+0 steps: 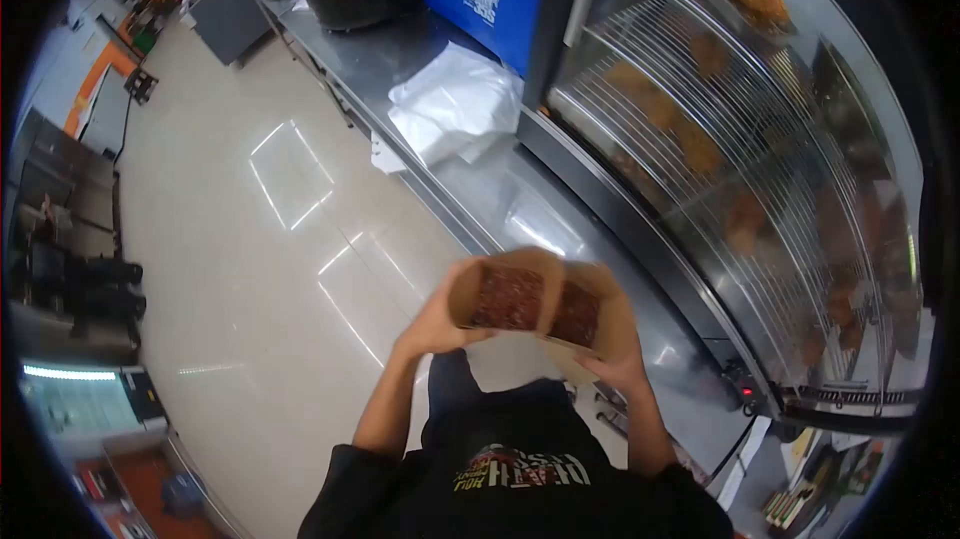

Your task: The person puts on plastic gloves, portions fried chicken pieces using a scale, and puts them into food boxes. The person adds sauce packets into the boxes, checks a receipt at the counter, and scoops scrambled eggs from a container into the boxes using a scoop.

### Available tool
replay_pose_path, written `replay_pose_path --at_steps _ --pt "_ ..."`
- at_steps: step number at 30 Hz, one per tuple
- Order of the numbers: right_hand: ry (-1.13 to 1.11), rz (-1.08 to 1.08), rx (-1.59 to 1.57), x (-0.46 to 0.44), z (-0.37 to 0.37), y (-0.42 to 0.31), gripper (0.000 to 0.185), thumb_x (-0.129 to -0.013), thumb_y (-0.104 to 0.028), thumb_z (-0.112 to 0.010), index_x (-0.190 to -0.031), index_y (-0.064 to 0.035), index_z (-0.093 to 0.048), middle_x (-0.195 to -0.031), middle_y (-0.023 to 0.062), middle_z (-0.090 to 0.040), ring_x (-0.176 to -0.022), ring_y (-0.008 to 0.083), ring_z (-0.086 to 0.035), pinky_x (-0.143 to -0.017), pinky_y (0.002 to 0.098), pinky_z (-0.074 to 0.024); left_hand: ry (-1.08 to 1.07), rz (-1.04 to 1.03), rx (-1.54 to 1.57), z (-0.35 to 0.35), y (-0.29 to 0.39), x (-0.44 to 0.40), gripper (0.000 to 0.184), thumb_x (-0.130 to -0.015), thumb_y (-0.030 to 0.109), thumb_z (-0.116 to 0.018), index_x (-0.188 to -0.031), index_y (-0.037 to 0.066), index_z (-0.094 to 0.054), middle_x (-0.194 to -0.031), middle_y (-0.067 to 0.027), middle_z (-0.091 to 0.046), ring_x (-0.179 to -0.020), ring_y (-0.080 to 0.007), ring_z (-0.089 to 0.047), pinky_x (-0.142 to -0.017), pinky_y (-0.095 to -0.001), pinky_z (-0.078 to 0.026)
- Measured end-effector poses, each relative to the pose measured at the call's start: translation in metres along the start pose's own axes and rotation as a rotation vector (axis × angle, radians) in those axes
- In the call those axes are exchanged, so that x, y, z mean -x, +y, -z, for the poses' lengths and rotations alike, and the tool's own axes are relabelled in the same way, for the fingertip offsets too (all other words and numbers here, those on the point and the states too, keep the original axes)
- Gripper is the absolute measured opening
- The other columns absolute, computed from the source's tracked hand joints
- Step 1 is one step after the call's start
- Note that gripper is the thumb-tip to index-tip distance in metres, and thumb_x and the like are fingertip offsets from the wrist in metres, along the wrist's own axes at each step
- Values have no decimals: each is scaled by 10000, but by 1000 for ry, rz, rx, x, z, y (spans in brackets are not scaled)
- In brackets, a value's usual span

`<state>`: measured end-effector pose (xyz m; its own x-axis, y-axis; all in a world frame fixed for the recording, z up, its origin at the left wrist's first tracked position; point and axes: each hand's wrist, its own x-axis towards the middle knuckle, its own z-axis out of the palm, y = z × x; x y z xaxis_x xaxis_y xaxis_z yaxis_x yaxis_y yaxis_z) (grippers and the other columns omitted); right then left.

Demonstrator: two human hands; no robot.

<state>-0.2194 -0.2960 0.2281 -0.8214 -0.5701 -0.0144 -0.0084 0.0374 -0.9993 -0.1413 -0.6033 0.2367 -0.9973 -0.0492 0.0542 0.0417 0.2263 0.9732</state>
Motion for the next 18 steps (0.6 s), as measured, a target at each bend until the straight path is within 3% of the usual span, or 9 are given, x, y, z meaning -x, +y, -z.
replay_pose_path --at_steps 3,5,9,10,15,18 --pt "-75 95 78 -107 -79 -25 1117 -612 -74 -858 -1531 2 -228 -1479 156 -421 -1378 244 -410 -1152 371 -307 4 143 -154 131 -22 -8 948 -633 193 -922 -1421 2 -431 -1405 -168 -517 -1297 -266 -507 -1088 -396 -412" --pt "-68 155 227 -188 -129 -41 1134 -582 -69 -850 -1530 2 -231 -1480 173 -418 -1395 262 -394 -1163 365 -294 94 232 -111 209 -15 -31 862 -626 108 -921 -1366 -14 -496 -1329 -136 -588 -1241 -236 -551 -1061 -396 -442" --pt "-154 272 132 -357 -205 -61 1101 -559 -56 -822 -1513 -21 -273 -1459 160 -443 -1380 268 -413 -1144 354 -329 118 211 -115 348 -12 -122 805 -654 43 -881 -1358 -13 -495 -1321 -118 -589 -1216 -225 -562 -1014 -378 -483" --pt "-160 272 117 -400 -220 -57 1089 -551 -61 -826 -1500 -27 -293 -1445 156 -456 -1370 269 -425 -1136 354 -339 111 186 -81 375 -20 -151 758 -675 13 -857 -1339 -7 -493 -1234 -97 -625 -1137 -219 -590 -968 -363 -501" --pt "-101 253 164 -572 -252 -7 1049 -516 -84 -843 -1445 -59 -357 -1377 141 -508 -1317 266 -477 -1104 350 -377 -5 192 -107 482 -101 -301 722 -665 -8 -849 -1309 -2 -521 -1189 -89 -646 -1107 -212 -598 -951 -352 -508" --pt "-20 194 343 -627 -250 19 1157 -487 -123 -881 -1479 2 -297 -1422 212 -467 -1339 324 -455 -1128 376 -366 -77 167 -150 514 -140 -371 718 -663 -10 -850 -1307 2 -534 -1215 -98 -644 -1117 -205 -597 -958 -348 -504"
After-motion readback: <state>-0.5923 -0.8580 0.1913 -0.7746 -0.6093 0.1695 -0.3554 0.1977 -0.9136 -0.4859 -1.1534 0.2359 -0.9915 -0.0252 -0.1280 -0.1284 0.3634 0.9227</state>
